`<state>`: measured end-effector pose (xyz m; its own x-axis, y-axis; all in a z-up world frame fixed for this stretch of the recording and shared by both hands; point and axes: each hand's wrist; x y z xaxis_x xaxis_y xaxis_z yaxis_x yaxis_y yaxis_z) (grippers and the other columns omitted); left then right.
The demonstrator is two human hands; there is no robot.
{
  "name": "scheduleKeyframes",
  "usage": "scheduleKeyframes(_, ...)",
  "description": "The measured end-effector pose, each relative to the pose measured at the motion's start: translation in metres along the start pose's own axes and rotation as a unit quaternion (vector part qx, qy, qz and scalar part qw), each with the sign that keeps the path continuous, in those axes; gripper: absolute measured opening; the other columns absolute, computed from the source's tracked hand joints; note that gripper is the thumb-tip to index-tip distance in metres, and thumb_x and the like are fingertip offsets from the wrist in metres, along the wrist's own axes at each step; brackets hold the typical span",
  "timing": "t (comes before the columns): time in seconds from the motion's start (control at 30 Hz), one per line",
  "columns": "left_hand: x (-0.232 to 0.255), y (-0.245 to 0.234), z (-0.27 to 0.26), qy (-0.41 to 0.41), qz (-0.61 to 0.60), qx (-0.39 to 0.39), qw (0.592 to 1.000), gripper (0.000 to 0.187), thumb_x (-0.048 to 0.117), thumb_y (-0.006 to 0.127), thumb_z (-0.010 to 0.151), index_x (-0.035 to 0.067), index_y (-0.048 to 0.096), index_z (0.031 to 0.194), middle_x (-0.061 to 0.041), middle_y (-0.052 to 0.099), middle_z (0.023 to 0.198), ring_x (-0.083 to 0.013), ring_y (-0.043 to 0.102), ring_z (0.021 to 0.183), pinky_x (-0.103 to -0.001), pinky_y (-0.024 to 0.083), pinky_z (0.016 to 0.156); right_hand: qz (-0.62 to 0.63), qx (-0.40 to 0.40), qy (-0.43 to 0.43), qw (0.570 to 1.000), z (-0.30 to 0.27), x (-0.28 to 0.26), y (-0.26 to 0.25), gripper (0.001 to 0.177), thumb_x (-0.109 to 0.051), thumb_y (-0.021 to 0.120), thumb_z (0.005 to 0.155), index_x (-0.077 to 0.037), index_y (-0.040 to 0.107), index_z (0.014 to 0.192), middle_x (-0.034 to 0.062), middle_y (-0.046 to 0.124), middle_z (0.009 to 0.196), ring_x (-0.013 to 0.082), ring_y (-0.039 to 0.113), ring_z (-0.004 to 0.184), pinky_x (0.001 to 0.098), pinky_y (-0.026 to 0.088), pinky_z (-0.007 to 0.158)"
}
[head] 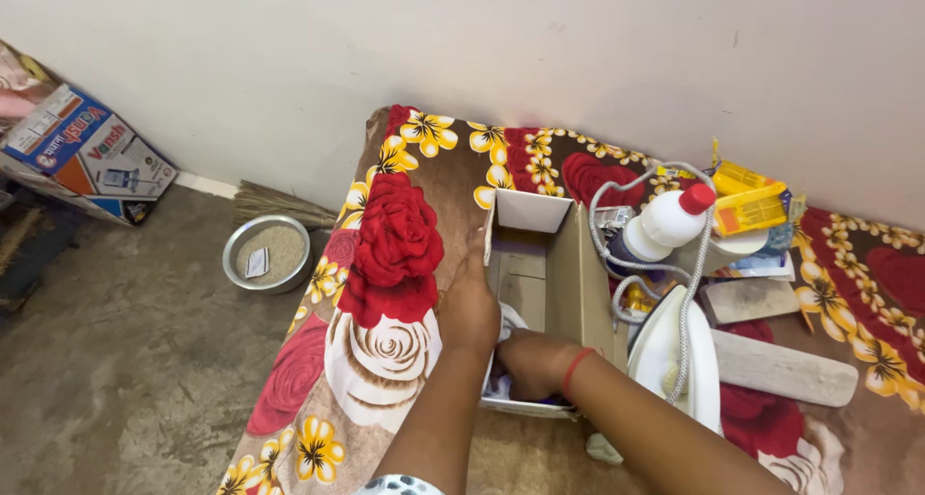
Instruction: The person wipes a blue plastic container, a white bottle, and a cardboard box with a white cloth on a floral-patterned table. The person then wipes a white electric iron and places it into the cardboard box.
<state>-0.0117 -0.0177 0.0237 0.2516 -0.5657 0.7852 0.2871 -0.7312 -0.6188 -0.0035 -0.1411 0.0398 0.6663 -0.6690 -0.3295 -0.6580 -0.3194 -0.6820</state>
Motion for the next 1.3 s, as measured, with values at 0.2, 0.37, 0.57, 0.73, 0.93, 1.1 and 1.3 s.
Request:
scheduleKeyframes(0.2, -0.013, 0.005, 0.001, 0.012, 0.036, -0.014, 0.999, 0.079, 0.004, 0.051, 0.083, 0.026, 0.033, 0.157, -0.01, 0.057, 0.146, -0.034, 0.058, 0.129, -0.051, 0.044, 0.105, -0.025, 0.248, 0.122, 0.961, -0.031, -0.007, -0.042, 0.04, -0.027, 0.074, 0.079, -0.01, 0.07, 0.114, 0.0155, 0.062, 0.127, 0.0353, 0.065, 0.11, 0.0444, 0.052, 0.097)
scheduleKeyframes(0.37, -0.043, 0.038, 0.009, 0.046, -0.067, 0.057, 0.995, 0.055, 0.017, 0.052, 0.098, 0.021, 0.045, 0.153, -0.015, 0.063, 0.142, -0.0351, 0.062, 0.122, -0.055, 0.04, 0.104, 0.187, 0.531, 0.023, 0.826, -0.042, -0.01, -0.029, 0.062, -0.021, 0.065, 0.087, -0.001, 0.051, 0.144, 0.025, 0.058, 0.13, 0.0423, 0.061, 0.118, 0.045, 0.047, 0.101)
scheduleKeyframes(0.57, -0.058, 0.028, 0.031, -0.117, -0.305, -0.03, 0.945, 0.048, 0.031, 0.05, 0.106, 0.013, 0.055, 0.15, -0.023, 0.069, 0.125, -0.0375, 0.065, 0.114, -0.047, 0.049, 0.1, 0.311, 0.303, 0.003, 0.901, -0.034, -0.03, 0.033, 0.047, -0.026, 0.063, 0.088, -0.004, 0.056, 0.129, 0.0202, 0.07, 0.119, 0.0364, 0.068, 0.113, 0.0422, 0.052, 0.097)
scheduleKeyframes(0.73, -0.029, 0.01, 0.005, 0.084, -0.039, 0.069, 0.993, 0.072, -0.002, 0.041, 0.089, 0.021, 0.038, 0.158, -0.025, 0.064, 0.132, -0.0436, 0.062, 0.118, -0.05, 0.05, 0.095, 0.038, 0.145, 0.075, 0.986, -0.081, -0.034, 0.005, 0.028, -0.026, 0.065, 0.083, -0.015, 0.072, 0.107, 0.0126, 0.073, 0.11, 0.0348, 0.068, 0.106, 0.0471, 0.052, 0.091)
scheduleKeyframes(0.93, -0.025, 0.013, 0.011, 0.04, -0.007, 0.003, 0.999, 0.081, 0.005, 0.059, 0.081, 0.024, 0.03, 0.154, -0.021, 0.058, 0.137, -0.0406, 0.06, 0.118, -0.048, 0.049, 0.093, -0.034, 0.148, 0.152, 0.977, -0.093, -0.045, -0.061, 0.025, -0.034, 0.062, 0.086, -0.021, 0.075, 0.103, 0.0114, 0.075, 0.106, 0.0344, 0.069, 0.102, 0.0483, 0.053, 0.09)
scheduleKeyframes(1.1, -0.028, 0.024, 0.018, 0.003, 0.011, 0.014, 1.0, 0.074, 0.002, 0.05, 0.091, 0.029, 0.031, 0.158, -0.016, 0.061, 0.137, -0.0353, 0.063, 0.12, -0.046, 0.052, 0.097, 0.135, 0.206, 0.019, 0.969, -0.076, -0.05, -0.013, 0.035, -0.038, 0.062, 0.094, -0.007, 0.067, 0.11, 0.0196, 0.07, 0.105, 0.04, 0.068, 0.099, 0.0483, 0.053, 0.089)
scheduleKeyframes(1.3, -0.022, 0.013, 0.006, -0.011, 0.006, -0.004, 1.0, 0.079, -0.005, 0.047, 0.088, 0.031, 0.034, 0.158, -0.018, 0.061, 0.14, -0.0374, 0.061, 0.123, -0.047, 0.05, 0.097, 0.095, 0.298, -0.107, 0.944, -0.081, -0.033, 0.034, 0.023, -0.02, 0.07, 0.079, -0.005, 0.068, 0.097, 0.0173, 0.071, 0.096, 0.0414, 0.064, 0.093, 0.0498, 0.05, 0.082)
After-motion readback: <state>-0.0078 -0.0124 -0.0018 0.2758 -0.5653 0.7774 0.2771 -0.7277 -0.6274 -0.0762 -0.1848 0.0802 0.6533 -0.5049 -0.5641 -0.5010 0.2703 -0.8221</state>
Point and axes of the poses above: each hand's wrist, its own z-axis towards the middle knuckle, its own y-axis out of the palm, x = y × z
